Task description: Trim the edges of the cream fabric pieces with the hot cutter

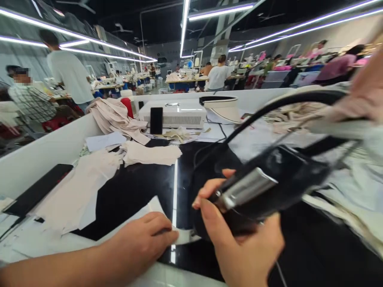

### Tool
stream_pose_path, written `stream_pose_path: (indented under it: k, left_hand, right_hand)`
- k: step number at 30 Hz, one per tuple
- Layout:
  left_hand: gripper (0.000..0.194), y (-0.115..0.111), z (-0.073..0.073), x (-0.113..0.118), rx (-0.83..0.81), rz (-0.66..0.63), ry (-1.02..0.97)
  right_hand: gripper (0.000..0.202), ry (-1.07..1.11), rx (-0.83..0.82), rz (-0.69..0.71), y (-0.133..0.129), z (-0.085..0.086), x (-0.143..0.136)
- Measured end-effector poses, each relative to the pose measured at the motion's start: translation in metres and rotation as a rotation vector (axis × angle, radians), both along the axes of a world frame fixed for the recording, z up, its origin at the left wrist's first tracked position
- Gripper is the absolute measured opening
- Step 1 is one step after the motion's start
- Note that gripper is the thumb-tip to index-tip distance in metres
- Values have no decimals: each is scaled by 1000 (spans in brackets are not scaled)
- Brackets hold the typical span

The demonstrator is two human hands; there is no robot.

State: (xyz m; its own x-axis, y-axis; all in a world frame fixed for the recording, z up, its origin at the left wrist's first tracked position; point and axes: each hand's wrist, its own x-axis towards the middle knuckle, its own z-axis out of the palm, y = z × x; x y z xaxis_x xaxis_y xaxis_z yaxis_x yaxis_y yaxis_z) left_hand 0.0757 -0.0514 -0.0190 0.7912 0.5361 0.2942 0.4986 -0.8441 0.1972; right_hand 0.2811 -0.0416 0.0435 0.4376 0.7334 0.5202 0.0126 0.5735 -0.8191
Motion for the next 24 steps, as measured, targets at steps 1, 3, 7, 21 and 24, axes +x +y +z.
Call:
stream_pose_path:
  k: [1, 3, 7, 21, 24]
  left_hand:
    - [22, -3, 2, -2, -8, -2, -15]
    - [29, -6, 5, -4, -11, -25, -43]
    - [31, -8, 6, -5, 4, -52, -65]
    - [43, -8, 5, -5, -42, -41, -49]
    - [40, -8, 6, -6, -47, -45, -29]
  right_hand:
    - [46, 41, -2, 33, -5, 8, -8]
    - [45, 88, 13, 83, -9, 16, -17]
    - [41, 118, 41, 133, -9, 15, -19]
    - [38, 48, 44, 203, -15, 9, -13]
    - [42, 64, 21, 174, -13, 11, -17]
